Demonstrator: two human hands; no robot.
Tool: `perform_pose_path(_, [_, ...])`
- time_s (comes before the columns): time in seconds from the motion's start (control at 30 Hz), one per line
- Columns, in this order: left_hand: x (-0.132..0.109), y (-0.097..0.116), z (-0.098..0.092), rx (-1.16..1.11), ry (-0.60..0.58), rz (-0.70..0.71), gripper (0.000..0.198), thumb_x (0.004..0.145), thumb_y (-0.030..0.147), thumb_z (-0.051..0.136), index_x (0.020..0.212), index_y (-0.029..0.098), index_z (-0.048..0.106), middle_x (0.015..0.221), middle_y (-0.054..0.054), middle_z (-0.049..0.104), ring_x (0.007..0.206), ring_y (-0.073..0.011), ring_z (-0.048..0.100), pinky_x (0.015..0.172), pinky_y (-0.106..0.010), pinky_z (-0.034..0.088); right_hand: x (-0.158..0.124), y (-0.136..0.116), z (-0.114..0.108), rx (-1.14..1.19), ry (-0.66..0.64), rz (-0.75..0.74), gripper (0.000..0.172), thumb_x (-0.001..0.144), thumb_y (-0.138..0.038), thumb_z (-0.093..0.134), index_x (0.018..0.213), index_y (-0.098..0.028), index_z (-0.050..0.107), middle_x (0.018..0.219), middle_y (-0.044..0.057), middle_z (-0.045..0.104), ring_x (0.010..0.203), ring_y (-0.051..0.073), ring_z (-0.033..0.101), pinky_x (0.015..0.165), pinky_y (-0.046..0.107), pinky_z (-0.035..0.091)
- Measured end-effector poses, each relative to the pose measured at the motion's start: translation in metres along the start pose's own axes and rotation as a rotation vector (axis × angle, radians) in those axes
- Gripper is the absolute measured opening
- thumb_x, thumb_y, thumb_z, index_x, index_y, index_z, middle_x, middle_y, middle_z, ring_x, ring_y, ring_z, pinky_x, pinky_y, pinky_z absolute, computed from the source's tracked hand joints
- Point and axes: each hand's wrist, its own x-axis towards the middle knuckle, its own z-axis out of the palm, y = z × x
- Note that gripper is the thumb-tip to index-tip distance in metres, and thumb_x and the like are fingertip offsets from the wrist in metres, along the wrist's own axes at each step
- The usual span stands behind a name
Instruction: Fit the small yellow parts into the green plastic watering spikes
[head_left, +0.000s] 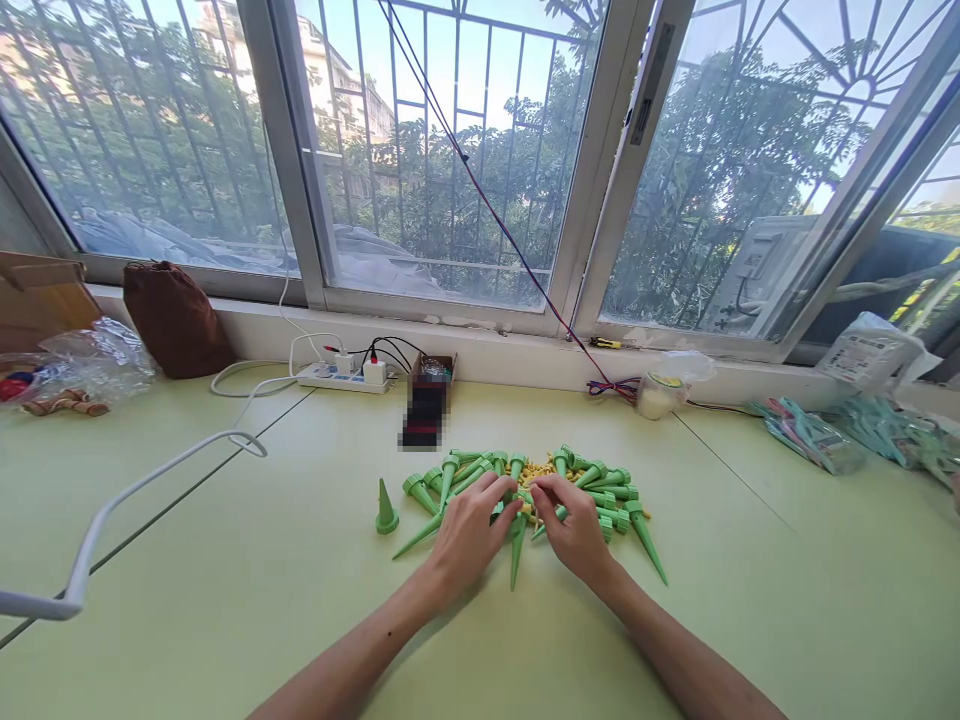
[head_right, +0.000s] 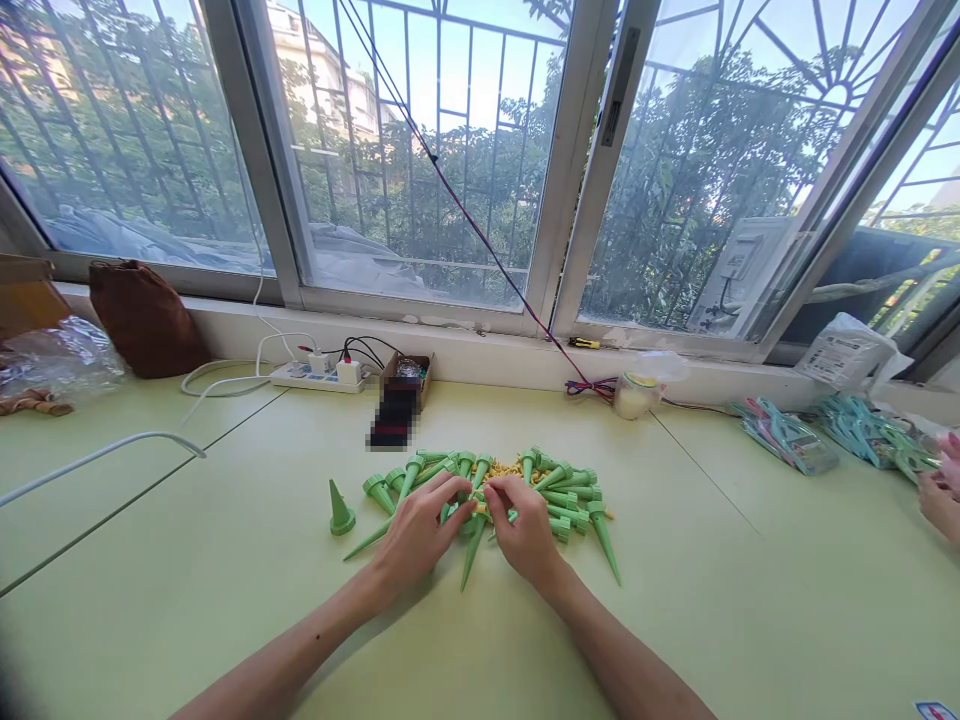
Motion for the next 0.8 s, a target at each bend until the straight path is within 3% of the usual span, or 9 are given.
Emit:
perform_pose_path(0.2, [0.002,-0.003,0.003,-0.107,0.107,0.003,0.009,0.099,0.021,0.048,0.097,0.022,0.057,0.093,0.0,0.061,0.077,-0.0153,0.059,0.072,-0.028,0.045,-0.001,0.001,0.001,0.054,-0.04,0.045,0.023,0.102,-0.033,0.05,0.095,-0.018,0.066,0.081,0.005,0.067,0.065,0.016,0.065,0.062,0.027,0.054])
perform_pose_path(0.4, [0.002,-0.007,0.006,-0.169,0.111,-0.01,0.008,0.098,0.021,0.048,0.099,0.023,0.056,0.094,0.0,0.061,0.079,-0.0157,0.062,0.069,-0.028,0.047,-0.003,0.002,0.001,0.131,-0.076,0.112,0.023,0.102,-0.035,0.049,0.096,-0.018,0.064,0.076,0.003,0.065,0.065,0.017,0.066,0.061,0.026,0.054])
perform_pose_path(0.8, [0.001,-0.009,0.01,-0.18,0.141,0.016,0.02,0.099,0.02,0.051,0.115,0.026,0.061,0.109,-0.002,0.07,0.095,-0.019,0.067,0.082,-0.032,0.052,-0.004,0.003,0.003,0.191,-0.054,0.117,0.02,0.102,-0.035,0.05,0.097,-0.019,0.061,0.072,0.001,0.062,0.061,0.016,0.063,0.059,0.026,0.053])
